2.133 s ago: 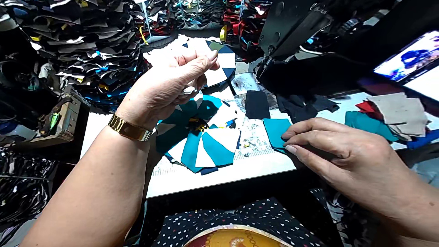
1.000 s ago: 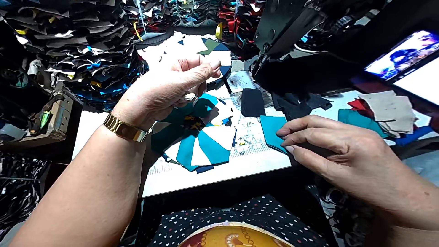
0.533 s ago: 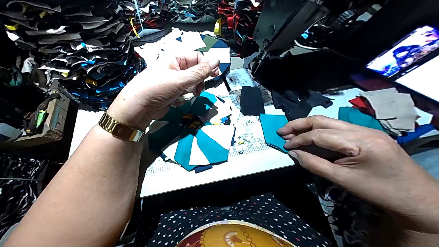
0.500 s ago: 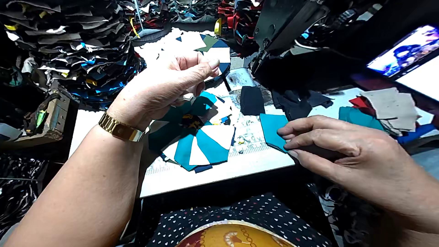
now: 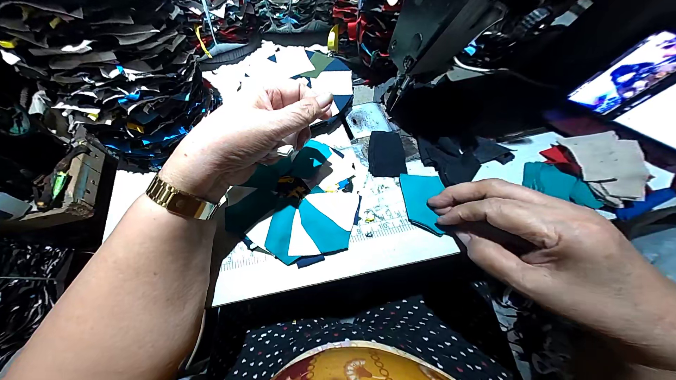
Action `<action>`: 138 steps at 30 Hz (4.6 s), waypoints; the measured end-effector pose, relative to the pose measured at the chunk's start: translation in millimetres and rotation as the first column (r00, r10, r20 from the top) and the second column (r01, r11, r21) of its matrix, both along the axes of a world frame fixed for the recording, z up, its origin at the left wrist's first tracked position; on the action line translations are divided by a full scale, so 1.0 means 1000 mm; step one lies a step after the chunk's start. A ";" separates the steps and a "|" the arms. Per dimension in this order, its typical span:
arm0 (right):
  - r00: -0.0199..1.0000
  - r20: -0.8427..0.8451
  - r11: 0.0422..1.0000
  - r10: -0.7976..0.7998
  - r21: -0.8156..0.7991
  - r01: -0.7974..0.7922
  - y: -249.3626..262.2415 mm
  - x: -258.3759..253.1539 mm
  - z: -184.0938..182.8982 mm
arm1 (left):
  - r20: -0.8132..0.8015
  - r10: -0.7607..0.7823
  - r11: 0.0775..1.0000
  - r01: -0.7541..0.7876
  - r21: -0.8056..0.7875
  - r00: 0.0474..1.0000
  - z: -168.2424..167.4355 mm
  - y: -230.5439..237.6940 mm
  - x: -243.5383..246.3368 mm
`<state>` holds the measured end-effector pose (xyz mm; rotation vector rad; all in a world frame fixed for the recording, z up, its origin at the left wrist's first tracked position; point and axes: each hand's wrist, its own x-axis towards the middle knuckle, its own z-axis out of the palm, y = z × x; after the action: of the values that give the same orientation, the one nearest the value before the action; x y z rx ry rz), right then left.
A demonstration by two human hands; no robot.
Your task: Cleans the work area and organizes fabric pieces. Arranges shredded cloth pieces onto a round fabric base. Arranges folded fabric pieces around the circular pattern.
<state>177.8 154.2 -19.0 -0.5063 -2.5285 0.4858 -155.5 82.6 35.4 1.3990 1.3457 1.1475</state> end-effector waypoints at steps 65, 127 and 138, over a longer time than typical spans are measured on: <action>0.957 -0.140 0.965 -0.253 0.030 0.259 -0.029 -0.116 -0.014 | -0.706 -0.240 0.965 0.085 -0.248 0.666 0.000 0.002 0.005; 0.992 0.019 0.975 0.125 0.185 -0.126 -0.030 -0.114 -0.004 | -0.568 0.293 0.956 -0.214 0.203 0.769 -0.003 0.009 -0.051; 0.971 0.220 0.969 0.099 0.202 -0.144 -0.047 -0.159 -0.014 | -0.137 0.318 0.938 -0.290 0.191 0.938 -0.002 0.008 -0.044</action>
<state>18.7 107.2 -33.4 -0.3348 -2.7840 0.2030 -199.6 91.0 33.4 1.4658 1.6611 1.3999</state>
